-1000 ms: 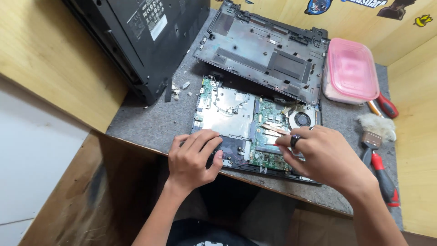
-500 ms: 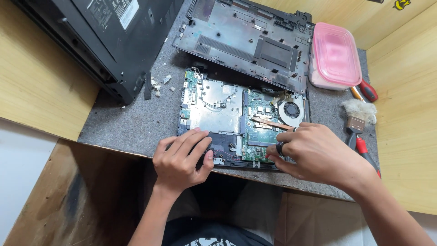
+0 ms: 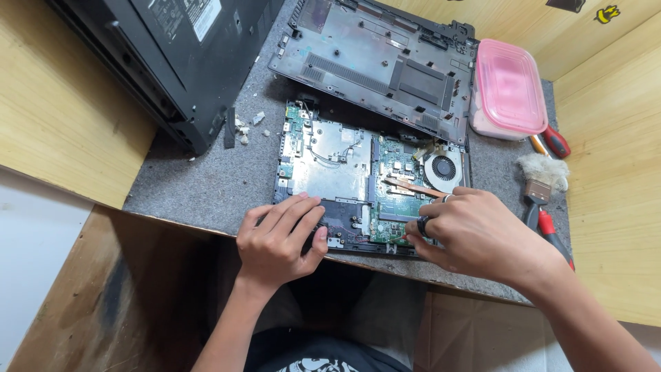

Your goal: Disassembling a laptop by removing internal screws and disconnecting ribbon cables to extract the motherboard.

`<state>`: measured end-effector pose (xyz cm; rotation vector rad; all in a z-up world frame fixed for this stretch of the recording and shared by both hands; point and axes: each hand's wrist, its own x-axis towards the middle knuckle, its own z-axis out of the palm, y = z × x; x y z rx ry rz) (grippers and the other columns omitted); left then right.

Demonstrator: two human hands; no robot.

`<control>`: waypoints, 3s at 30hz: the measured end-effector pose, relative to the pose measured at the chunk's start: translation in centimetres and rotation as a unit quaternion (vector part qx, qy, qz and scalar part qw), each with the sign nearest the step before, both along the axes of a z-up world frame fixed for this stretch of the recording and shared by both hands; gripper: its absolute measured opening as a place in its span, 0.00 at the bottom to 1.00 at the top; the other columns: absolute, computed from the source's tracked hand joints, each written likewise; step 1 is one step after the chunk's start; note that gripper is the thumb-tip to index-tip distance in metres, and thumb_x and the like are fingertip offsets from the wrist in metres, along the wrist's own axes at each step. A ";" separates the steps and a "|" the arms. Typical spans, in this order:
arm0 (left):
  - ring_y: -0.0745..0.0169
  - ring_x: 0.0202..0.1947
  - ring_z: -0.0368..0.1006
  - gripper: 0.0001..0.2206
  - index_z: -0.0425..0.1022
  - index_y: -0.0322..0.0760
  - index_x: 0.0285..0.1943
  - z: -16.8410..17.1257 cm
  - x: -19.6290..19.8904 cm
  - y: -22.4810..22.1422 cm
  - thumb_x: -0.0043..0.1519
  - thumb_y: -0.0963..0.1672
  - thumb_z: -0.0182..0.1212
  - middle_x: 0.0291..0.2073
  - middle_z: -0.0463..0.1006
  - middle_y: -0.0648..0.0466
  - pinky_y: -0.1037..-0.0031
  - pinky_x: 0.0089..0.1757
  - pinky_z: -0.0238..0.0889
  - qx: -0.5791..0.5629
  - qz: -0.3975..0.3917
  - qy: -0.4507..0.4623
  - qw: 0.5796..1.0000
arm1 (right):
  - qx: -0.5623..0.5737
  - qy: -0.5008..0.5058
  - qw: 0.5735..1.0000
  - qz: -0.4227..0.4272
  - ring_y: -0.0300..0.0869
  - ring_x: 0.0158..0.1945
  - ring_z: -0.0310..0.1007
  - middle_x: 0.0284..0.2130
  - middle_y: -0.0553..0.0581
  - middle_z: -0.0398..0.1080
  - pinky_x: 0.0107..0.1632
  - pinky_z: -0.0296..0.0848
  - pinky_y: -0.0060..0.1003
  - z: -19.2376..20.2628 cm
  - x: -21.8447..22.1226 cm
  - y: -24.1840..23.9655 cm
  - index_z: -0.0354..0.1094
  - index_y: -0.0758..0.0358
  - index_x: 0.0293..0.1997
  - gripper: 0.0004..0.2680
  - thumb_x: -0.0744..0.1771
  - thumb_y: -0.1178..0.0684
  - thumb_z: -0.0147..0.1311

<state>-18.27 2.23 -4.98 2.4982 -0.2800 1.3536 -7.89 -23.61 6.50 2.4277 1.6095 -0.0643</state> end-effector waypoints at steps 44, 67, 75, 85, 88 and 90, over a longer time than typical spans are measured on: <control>0.67 0.46 0.80 0.13 0.82 0.53 0.43 -2.3 0.1 -0.4 0.64 0.52 0.50 0.41 0.83 0.66 0.71 0.47 0.64 0.001 0.022 0.008 1.000 | -0.109 -0.035 0.993 0.035 0.47 0.23 0.77 0.20 0.54 0.74 0.24 0.71 0.40 3.2 -2.4 4.7 0.77 0.61 0.25 0.06 0.64 0.63 0.57; 0.65 0.46 0.80 0.13 0.82 0.52 0.43 -2.4 0.2 -0.3 0.64 0.51 0.51 0.41 0.83 0.65 0.71 0.47 0.63 -0.002 0.013 0.004 1.000 | -0.115 -0.056 0.991 0.036 0.47 0.23 0.74 0.19 0.57 0.72 0.27 0.65 0.38 1.8 -2.1 4.5 0.76 0.63 0.24 0.07 0.64 0.61 0.55; 0.65 0.46 0.80 0.13 0.83 0.52 0.44 -2.5 0.2 -0.4 0.64 0.51 0.50 0.41 0.84 0.65 0.71 0.47 0.63 0.001 0.018 0.007 1.000 | -0.138 -0.048 0.989 0.025 0.45 0.22 0.72 0.19 0.55 0.70 0.24 0.63 0.37 3.1 -2.9 5.4 0.77 0.63 0.25 0.07 0.64 0.62 0.54; 0.65 0.46 0.81 0.13 0.83 0.52 0.44 -2.2 0.1 -0.3 0.64 0.51 0.51 0.41 0.84 0.65 0.71 0.47 0.64 0.001 0.014 0.009 1.000 | -0.126 -0.022 0.992 0.016 0.46 0.24 0.75 0.28 0.56 0.74 0.25 0.68 0.37 4.0 -2.8 5.2 0.79 0.62 0.32 0.06 0.66 0.58 0.56; 0.66 0.46 0.80 0.13 0.82 0.52 0.43 -2.2 0.1 -0.3 0.64 0.51 0.51 0.41 0.84 0.65 0.71 0.47 0.63 0.003 0.014 0.008 1.000 | -0.117 -0.007 0.993 -0.019 0.47 0.24 0.74 0.28 0.60 0.71 0.23 0.69 0.38 4.1 -2.9 5.2 0.79 0.63 0.31 0.09 0.67 0.50 0.57; 0.66 0.46 0.80 0.13 0.82 0.53 0.43 -2.4 0.2 -0.3 0.65 0.51 0.51 0.41 0.84 0.65 0.71 0.47 0.64 0.005 0.017 0.005 1.000 | -0.146 -0.023 0.989 -0.010 0.46 0.24 0.74 0.29 0.60 0.71 0.23 0.68 0.36 2.8 -2.5 4.6 0.79 0.64 0.31 0.08 0.67 0.55 0.55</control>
